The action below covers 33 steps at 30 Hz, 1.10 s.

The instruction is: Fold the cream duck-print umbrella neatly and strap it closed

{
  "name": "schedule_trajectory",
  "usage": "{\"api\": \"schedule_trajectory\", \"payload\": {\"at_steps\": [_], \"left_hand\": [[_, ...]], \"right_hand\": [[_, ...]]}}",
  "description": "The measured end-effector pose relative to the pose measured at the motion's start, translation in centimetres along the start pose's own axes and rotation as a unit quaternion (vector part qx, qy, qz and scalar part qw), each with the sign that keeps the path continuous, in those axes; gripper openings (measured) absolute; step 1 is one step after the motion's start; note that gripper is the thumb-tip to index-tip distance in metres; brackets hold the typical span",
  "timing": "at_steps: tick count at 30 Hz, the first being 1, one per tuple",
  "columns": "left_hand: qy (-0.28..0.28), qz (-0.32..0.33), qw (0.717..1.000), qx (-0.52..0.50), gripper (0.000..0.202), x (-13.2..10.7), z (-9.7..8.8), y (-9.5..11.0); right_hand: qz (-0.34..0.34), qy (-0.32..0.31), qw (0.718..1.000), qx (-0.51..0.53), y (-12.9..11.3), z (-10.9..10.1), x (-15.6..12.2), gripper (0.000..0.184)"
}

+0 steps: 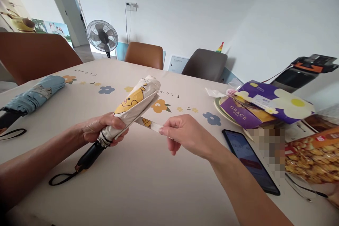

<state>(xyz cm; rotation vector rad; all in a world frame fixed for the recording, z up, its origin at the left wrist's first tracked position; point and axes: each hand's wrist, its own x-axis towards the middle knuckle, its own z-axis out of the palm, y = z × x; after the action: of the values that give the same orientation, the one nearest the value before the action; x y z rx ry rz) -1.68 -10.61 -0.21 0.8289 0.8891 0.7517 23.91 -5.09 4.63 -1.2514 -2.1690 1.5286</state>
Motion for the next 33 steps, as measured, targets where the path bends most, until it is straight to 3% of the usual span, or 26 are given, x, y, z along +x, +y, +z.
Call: {"api": "schedule_trajectory", "payload": {"at_steps": [4,6,9,14,16,19,25,28,33], "left_hand": [[0.1,0.017,0.99,0.095,0.025,-0.5,0.0,1.0],[0.168,0.041,0.965,0.199,0.029,-0.8,0.1,1.6],[0.258,0.07,0.882,0.387,0.034,-1.1,0.1,1.8],[0.35,0.043,0.689,0.633,0.03,-0.3,0.3,0.1],[0.353,0.034,0.656,0.666,0.026,0.1,0.8,-1.0],[0.332,0.072,0.658,0.672,0.012,0.5,2.1,-2.6],[0.276,0.243,0.699,0.613,0.021,0.7,3.6,-4.8],[0.255,0.248,0.702,0.617,0.02,0.6,3.5,-4.7],[0.218,0.198,0.695,0.656,0.021,0.4,3.7,-4.0]], "right_hand": [[0.027,-0.028,0.999,0.024,-0.6,0.7,-0.5,0.026],[0.026,-0.037,0.998,0.045,-1.0,1.6,-0.7,0.025],[0.025,-0.053,0.996,0.069,-1.1,3.5,-0.7,0.026],[0.008,-0.077,0.993,0.089,-0.1,6.7,-0.5,0.026],[-0.002,-0.082,0.991,0.102,0.3,7.7,-0.3,0.025],[-0.001,-0.092,0.986,0.136,0.3,8.6,-0.3,0.023],[0.041,-0.115,0.948,0.295,-0.6,8.5,-0.2,0.022],[0.046,-0.127,0.932,0.336,-0.6,8.0,-0.2,0.025],[0.061,-0.129,0.914,0.379,-0.3,7.5,0.0,0.025]]}}
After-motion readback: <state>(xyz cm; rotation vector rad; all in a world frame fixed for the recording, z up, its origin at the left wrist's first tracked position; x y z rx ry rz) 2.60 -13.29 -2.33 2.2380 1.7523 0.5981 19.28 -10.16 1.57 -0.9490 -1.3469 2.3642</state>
